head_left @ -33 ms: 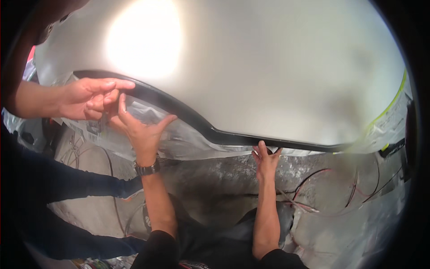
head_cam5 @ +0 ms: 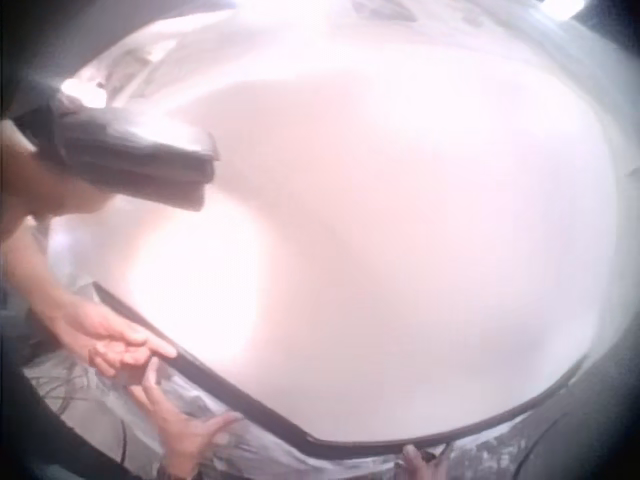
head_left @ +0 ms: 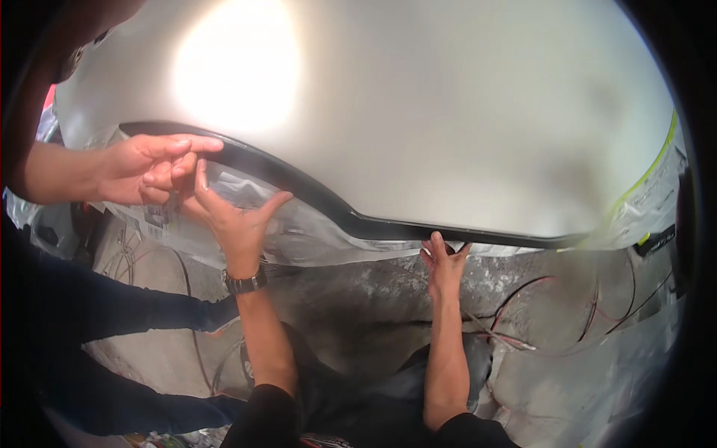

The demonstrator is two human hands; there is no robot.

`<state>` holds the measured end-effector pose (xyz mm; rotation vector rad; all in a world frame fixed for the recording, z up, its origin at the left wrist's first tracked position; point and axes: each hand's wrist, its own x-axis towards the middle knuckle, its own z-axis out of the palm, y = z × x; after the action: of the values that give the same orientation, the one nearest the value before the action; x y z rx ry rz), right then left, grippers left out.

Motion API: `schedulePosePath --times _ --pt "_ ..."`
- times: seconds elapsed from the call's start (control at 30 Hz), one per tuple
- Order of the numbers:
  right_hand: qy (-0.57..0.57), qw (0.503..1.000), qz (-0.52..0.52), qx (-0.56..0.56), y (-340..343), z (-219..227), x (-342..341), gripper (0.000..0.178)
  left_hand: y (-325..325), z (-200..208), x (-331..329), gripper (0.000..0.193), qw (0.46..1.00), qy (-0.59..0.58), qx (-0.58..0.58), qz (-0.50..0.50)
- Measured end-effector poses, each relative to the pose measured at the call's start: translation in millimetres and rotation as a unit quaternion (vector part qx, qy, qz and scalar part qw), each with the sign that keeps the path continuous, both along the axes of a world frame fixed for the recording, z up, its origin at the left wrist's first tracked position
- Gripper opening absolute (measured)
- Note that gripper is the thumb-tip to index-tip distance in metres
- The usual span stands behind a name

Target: The person aligns and installs a black plastic trim piece onto the white body of a vehicle, pressing it into place by hand with help from another person.

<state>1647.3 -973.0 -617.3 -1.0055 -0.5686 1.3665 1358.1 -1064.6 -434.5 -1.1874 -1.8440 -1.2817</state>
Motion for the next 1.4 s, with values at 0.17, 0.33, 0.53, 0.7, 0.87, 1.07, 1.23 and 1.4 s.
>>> schedulePosePath --times 0.17,0.33,0.53,0.7,0.87,1.07,1.23,1.4 --pt "0.029 0.999 0.037 -0.009 3.3 -1.3 4.5 0.124 -1.2 2.5 -8.2 0.138 0.997 0.061 -0.017 0.034" --pt "0.02 0.999 0.035 -0.007 0.6 6.7 8.4 0.122 4.6 -3.3 -5.9 0.145 0.998 0.058 -0.02 0.035" --pt "0.004 1.0 0.021 -0.01 -1.3 7.7 1.6 0.109 0.5 -9.2 -15.4 0.139 0.995 0.096 -0.013 0.039" --pt "-0.002 1.0 -0.01 -0.002 0.5 0.6 3.8 0.078 6.8 -6.9 -12.3 0.127 0.996 0.094 -0.001 -0.002" --pt "0.008 1.0 0.017 -0.013 -3.2 13.5 6.5 0.122 5.9 -9.6 -11.5 0.107 0.993 -0.034 -0.035 -0.111" --pt "0.009 1.0 0.0 -0.008 -2.8 6.8 0.6 0.087 2.9 -24.3 -29.7 0.095 0.974 0.196 -0.076 0.08" --pt "-0.005 1.0 0.0 -0.004 -2.5 8.4 5.0 0.087 5.9 -40.2 -44.4 0.093 0.946 0.234 -0.15 0.168" --pt "-0.003 1.0 -0.002 -0.013 -3.1 8.5 3.4 0.085 7.5 -47.0 -53.8 0.092 0.941 0.25 -0.163 0.159"
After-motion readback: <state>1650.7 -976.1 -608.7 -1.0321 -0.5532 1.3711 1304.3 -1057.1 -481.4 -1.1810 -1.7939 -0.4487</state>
